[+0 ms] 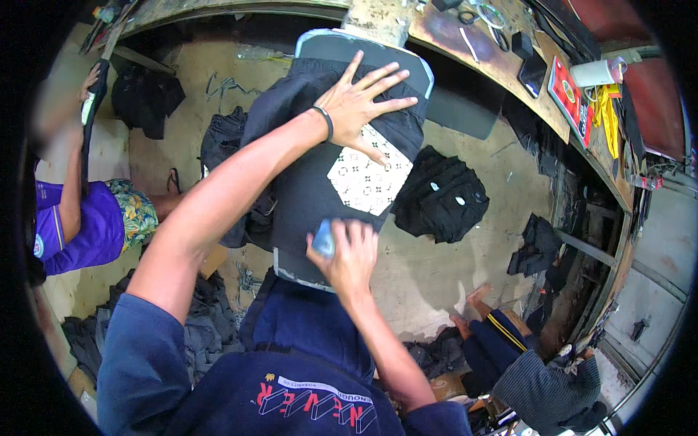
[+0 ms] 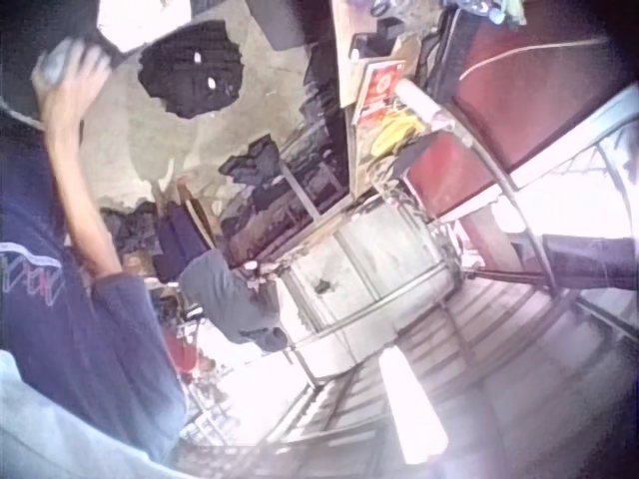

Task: The person repeatedly picks up black shorts from a pile on the floor, places them on a small ironing board, and smooths them with a handheld device. The person then folds the shorts and places them back on the floor. Another person in a purple shirt is also handling similar items nearby.

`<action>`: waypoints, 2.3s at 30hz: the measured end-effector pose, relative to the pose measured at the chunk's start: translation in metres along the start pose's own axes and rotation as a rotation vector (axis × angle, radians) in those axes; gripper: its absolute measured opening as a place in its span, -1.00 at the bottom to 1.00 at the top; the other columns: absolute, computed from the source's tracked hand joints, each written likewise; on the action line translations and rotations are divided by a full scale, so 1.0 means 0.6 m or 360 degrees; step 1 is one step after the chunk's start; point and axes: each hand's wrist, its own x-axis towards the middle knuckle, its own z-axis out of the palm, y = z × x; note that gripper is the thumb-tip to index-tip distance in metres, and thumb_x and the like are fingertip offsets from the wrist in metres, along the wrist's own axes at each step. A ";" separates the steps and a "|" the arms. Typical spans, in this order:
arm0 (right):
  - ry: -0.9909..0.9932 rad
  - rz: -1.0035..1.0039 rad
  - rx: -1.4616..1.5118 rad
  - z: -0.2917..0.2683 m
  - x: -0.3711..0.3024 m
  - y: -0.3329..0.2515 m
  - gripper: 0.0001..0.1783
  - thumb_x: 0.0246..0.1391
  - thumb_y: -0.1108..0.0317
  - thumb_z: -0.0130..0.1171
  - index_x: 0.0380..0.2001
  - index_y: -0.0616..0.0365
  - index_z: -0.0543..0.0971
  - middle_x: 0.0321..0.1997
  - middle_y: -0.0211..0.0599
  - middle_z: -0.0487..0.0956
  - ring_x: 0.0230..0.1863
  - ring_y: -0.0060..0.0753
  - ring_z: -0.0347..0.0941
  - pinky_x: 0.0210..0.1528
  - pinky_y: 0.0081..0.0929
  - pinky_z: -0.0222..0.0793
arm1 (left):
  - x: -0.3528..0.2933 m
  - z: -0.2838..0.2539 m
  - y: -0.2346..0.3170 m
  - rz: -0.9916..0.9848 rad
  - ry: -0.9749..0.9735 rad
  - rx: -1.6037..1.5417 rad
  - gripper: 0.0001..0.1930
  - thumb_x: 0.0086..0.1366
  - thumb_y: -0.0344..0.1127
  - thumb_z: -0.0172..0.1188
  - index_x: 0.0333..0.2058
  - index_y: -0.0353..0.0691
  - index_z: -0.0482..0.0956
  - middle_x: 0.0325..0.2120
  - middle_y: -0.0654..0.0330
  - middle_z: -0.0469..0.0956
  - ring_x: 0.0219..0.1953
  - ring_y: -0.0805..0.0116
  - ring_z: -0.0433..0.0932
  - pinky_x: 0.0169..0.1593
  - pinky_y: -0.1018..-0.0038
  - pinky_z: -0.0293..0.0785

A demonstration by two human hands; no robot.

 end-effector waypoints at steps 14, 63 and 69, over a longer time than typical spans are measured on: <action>0.0685 -0.0230 0.0490 0.095 0.093 0.099 -0.10 0.00 0.46 0.53 0.41 0.12 0.35 0.31 0.15 0.55 0.36 0.29 0.50 0.62 0.31 0.07 | -0.479 0.119 0.268 -0.1696 0.0557 -0.1750 -0.24 0.69 0.11 -0.07 0.48 -0.54 0.23 0.44 -0.33 0.36 0.53 -0.10 0.31 0.56 0.22 0.18; 0.0867 0.0001 0.0647 -0.018 0.209 0.088 -0.16 0.00 0.46 0.42 0.39 0.38 0.42 0.16 0.13 0.58 0.10 0.12 0.56 0.26 -0.11 0.45 | -0.115 -0.052 0.002 -0.0926 0.0288 -0.0934 -0.42 0.10 0.09 0.60 -0.23 -0.31 0.60 -0.35 -0.19 0.69 -0.17 -0.21 0.72 -0.08 0.04 0.60; -0.0115 -0.0536 0.0189 0.029 0.065 0.024 -0.24 -0.09 0.16 0.60 0.19 0.20 0.58 -0.04 -0.07 0.58 -0.01 -0.03 0.52 0.10 -0.18 0.48 | -0.106 -0.014 0.014 -0.0747 0.0542 -0.0570 -0.30 0.17 0.33 0.49 -0.01 -0.11 0.48 -0.36 0.11 0.75 -0.29 -0.11 0.75 -0.19 0.14 0.66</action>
